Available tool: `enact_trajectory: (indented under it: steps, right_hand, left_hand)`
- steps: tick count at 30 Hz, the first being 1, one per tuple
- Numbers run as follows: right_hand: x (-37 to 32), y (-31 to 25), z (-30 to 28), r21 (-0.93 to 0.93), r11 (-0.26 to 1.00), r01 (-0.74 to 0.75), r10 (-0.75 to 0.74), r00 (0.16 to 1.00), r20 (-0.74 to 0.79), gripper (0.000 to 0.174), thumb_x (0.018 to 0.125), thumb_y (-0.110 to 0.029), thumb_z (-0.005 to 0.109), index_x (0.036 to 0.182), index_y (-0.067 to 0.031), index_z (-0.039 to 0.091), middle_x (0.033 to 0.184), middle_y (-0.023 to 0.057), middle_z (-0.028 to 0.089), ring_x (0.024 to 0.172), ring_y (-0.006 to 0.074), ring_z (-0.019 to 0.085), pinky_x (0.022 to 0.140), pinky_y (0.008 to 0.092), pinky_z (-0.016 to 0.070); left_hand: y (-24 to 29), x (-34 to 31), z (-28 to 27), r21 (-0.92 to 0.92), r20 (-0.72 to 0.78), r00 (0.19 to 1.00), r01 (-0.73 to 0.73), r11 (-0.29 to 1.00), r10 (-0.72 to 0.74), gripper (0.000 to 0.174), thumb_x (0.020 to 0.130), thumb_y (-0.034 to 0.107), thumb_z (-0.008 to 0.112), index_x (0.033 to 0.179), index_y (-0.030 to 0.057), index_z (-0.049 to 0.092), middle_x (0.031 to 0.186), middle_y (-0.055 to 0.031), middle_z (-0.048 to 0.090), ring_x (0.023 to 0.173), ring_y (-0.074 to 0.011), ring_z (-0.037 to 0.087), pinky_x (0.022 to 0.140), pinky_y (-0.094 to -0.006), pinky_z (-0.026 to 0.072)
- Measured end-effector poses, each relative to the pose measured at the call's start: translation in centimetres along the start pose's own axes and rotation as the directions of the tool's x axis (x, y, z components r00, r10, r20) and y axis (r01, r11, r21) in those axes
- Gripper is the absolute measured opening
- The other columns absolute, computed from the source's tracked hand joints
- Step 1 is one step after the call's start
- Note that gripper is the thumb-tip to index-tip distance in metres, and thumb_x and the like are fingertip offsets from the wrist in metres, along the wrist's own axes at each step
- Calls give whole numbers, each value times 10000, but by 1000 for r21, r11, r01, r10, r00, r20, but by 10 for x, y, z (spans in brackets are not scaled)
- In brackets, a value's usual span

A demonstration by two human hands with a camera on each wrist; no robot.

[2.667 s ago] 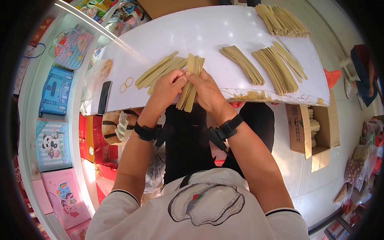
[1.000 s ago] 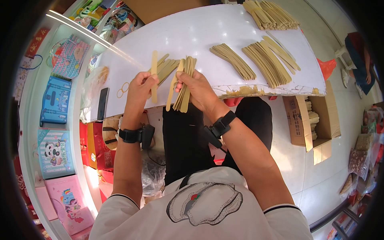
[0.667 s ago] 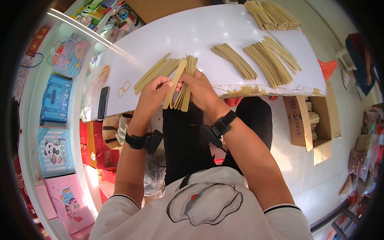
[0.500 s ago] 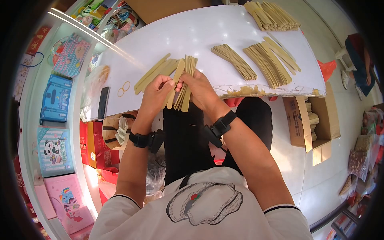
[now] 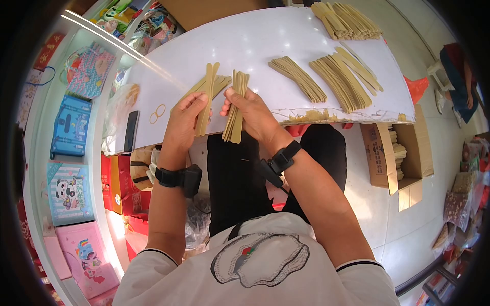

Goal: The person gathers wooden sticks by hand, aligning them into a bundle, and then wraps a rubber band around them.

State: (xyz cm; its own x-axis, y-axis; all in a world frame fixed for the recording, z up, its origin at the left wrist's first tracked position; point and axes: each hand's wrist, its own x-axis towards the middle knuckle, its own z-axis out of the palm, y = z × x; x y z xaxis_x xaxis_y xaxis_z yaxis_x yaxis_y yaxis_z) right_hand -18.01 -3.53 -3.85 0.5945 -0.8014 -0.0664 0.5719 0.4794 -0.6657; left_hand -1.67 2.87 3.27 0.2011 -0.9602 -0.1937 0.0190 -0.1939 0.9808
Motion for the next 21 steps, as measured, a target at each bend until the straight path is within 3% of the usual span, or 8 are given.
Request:
enact_trajectory:
  steps: [1, 4, 10, 16, 21]
  right_hand:
    - [3, 2, -1, 17, 1000, 7, -7, 1000, 22, 258, 1047, -279, 601, 1143, -43, 564, 954, 63, 611, 848, 188, 644, 816, 333, 572]
    - [-1, -2, 3, 66, 998, -16, 13, 999, 37, 323, 1048, -317, 597, 1205, -39, 546, 1017, 72, 615, 903, 186, 652, 858, 343, 578]
    - [1, 0, 0, 86, 996, -20, 19, 1000, 14, 377, 1057, -338, 574, 1269, -29, 531, 1131, 95, 623, 1021, 178, 654, 886, 349, 584]
    - [0, -3, 3, 69, 997, -30, 26, 998, 60, 373, 1062, -307, 565, 1283, -10, 520, 1163, 109, 629, 1051, 191, 665, 900, 350, 594]
    - [0, -3, 4, 53, 998, -35, 33, 999, 41, 354, 1069, -269, 552, 1291, 0, 500, 1182, 122, 631, 1058, 203, 673, 911, 351, 599]
  left_hand:
    - [0, 0, 2, -89, 42, 999, 17, 996, -13, 290, 1015, 277, 650, 1162, 28, 669, 901, -1, 643, 771, -74, 602, 687, -221, 500]
    - [-15, 8, 8, -70, 129, 992, -6, 998, 15, 309, 1010, 281, 661, 1189, 30, 656, 939, 3, 638, 785, -71, 604, 708, -222, 512]
    - [-33, 14, 22, -10, 53, 996, -67, 998, 67, 335, 1007, 257, 667, 1221, 1, 634, 1050, -19, 630, 839, -70, 599, 773, -229, 520]
    - [-43, 20, 22, -69, 36, 996, -82, 994, 84, 317, 1011, 240, 654, 1207, -7, 620, 1044, -34, 633, 848, -82, 607, 773, -242, 522]
    - [-41, 21, 25, 112, 9, 998, -64, 992, 64, 254, 1010, 223, 645, 1117, -4, 612, 1023, -61, 641, 864, -85, 606, 778, -243, 517]
